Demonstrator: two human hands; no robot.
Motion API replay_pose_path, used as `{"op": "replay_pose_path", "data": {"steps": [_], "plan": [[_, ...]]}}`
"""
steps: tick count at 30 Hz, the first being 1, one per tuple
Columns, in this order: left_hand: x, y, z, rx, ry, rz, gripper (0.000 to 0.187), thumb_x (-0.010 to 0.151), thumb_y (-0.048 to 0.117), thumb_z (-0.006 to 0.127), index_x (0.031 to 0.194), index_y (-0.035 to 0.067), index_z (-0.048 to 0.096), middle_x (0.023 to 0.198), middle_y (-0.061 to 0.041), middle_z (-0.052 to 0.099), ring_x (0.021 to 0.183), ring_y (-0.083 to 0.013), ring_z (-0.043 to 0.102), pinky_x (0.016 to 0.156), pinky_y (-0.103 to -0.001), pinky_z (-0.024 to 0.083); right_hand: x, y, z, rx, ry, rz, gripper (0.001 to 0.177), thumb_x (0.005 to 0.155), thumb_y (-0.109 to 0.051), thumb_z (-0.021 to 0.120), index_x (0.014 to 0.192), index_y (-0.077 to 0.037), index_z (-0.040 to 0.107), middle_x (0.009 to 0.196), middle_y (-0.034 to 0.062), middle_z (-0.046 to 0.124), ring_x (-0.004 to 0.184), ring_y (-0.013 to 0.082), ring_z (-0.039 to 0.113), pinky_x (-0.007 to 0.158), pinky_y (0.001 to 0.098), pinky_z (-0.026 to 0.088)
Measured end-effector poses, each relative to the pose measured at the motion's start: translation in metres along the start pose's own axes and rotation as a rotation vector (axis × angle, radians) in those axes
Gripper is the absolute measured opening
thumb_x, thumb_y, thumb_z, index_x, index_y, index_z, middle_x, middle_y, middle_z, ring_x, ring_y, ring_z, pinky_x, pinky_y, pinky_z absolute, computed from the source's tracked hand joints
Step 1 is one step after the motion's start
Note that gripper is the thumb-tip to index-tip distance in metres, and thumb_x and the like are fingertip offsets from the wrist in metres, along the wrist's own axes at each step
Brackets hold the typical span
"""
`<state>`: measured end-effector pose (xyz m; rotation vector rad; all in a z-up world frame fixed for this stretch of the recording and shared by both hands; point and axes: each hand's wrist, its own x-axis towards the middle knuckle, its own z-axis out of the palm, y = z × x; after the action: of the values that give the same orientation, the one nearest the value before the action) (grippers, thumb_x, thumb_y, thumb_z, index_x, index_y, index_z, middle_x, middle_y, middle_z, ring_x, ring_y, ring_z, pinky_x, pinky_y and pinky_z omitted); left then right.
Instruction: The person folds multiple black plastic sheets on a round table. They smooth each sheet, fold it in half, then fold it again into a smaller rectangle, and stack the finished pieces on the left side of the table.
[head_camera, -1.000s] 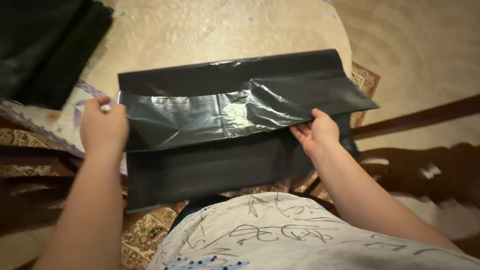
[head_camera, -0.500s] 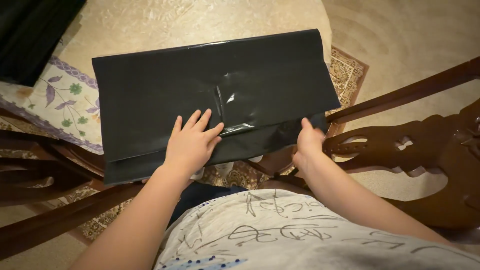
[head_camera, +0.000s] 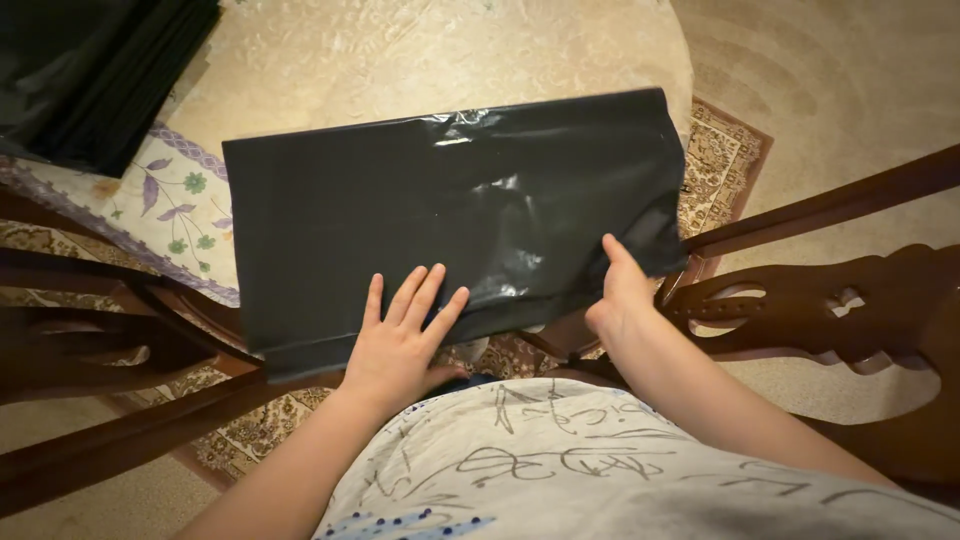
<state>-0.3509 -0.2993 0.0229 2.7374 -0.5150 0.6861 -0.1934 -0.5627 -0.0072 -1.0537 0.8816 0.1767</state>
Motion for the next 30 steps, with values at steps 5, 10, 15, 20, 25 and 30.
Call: {"op": "replay_pose_path", "data": {"steps": [5,10,15,20,25,30], "plan": [[0.017,-0.022,-0.001,0.107,-0.053,-0.064,0.049,0.075,0.018,0.074,0.123,0.015,0.071,0.124,-0.004,0.068,0.115,-0.0229,0.062,0.106,-0.050,0.043,0.022,-0.028,0.027,-0.099,0.087,-0.549,0.109,0.086,0.001,0.074,0.163,-0.016,0.000,0.161,0.0121,0.032,0.140,0.0278,0.047,0.118,0.0419,0.038],[0.074,-0.072,0.005,0.258,0.115,-0.101,0.032,0.080,0.014,0.068,0.111,0.016,0.074,0.097,-0.002,0.065,0.093,-0.0251,0.061,0.079,-0.042,0.046,0.043,-0.079,0.095,-0.020,-0.439,-0.448,0.108,0.085,-0.007,0.070,0.159,-0.036,-0.004,0.157,0.0087,0.041,0.135,0.0305,0.051,0.106,0.0532,0.048],[0.152,-0.087,0.016,0.216,0.034,-0.256,0.013,0.083,0.014,0.067,0.094,0.015,0.074,0.101,-0.007,0.067,0.099,-0.0291,0.065,0.073,-0.044,0.054,0.053,-0.106,0.137,-0.447,-0.439,-0.361,0.102,0.092,-0.027,0.070,0.162,-0.041,-0.002,0.161,0.0003,0.031,0.136,0.0346,0.040,0.092,0.0527,0.047],[0.177,-0.049,0.030,-0.167,-0.472,-0.329,0.029,0.083,0.037,0.071,0.103,0.017,0.076,0.111,-0.011,0.065,0.107,-0.0323,0.064,0.085,-0.048,0.055,0.049,-0.054,0.133,-0.503,-0.291,-0.207,0.098,0.093,-0.030,0.069,0.164,-0.030,0.002,0.152,0.0078,0.046,0.117,0.0323,0.059,0.082,0.0519,0.054],[0.175,-0.080,0.033,-0.244,-0.331,-0.371,0.032,0.091,0.041,0.065,0.111,0.019,0.077,0.116,-0.005,0.070,0.109,-0.0306,0.066,0.091,-0.047,0.054,0.067,-0.049,0.143,-0.729,-0.254,-0.355,0.094,0.087,-0.003,0.071,0.164,-0.026,0.021,0.132,0.0141,0.064,0.095,0.0230,0.063,0.074,0.0380,0.052],[0.164,-0.118,0.033,-0.116,-0.405,-0.335,0.035,0.087,0.047,0.069,0.106,0.019,0.078,0.114,-0.008,0.065,0.111,-0.0310,0.060,0.087,-0.047,0.052,0.086,-0.050,0.157,-0.619,-0.333,-0.271,0.080,0.085,0.006,0.064,0.156,-0.024,0.042,0.127,0.0082,0.064,0.095,0.0201,0.065,0.071,0.0330,0.054]]}}
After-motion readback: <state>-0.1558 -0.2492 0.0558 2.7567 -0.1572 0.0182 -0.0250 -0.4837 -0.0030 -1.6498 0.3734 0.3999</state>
